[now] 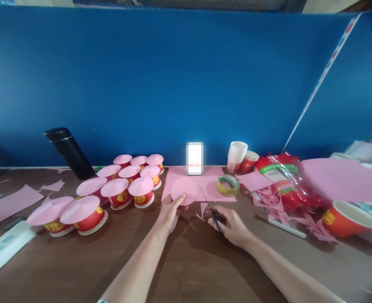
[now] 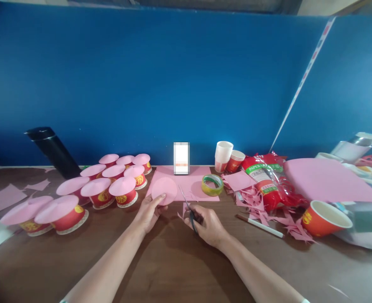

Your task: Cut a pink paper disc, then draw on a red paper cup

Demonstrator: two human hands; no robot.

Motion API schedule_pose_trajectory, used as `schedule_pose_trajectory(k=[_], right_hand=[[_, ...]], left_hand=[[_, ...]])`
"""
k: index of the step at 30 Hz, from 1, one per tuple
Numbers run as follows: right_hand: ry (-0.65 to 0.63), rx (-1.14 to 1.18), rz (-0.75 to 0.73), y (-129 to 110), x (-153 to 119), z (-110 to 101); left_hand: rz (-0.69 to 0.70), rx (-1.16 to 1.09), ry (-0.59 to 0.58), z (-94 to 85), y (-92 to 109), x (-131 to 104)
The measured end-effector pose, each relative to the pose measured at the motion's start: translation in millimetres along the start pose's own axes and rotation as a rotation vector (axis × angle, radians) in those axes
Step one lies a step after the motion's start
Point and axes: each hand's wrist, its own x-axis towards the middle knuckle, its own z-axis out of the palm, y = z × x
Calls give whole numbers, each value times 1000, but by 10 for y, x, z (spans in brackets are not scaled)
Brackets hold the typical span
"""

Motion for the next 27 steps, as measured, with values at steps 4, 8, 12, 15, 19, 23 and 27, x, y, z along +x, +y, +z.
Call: schedule_pose_trajectory(k=[4,8,12,15,19,23,27], right_hand=[[73,6,31,3,6,0],[169,34,62,74,25,11],[210,-10,46,127,41,13],[283,-67,44,118,51,-11],[391,-146,54,105,66,-60],[393,-215,68,136,79,-99],[435,-258,64,139,82,-159]], left_hand=[[-11,-27,21,9,13,-5],[-5,-43,7,10,16,-6],[-2,-42,-7,5,10,0],[-5,-46,-3,-1,4,4],[-4,-58,-4,-13,-11,6],[-5,-78,-9,-21,-16,13],[-16,-128,30,-22,-3,28]])
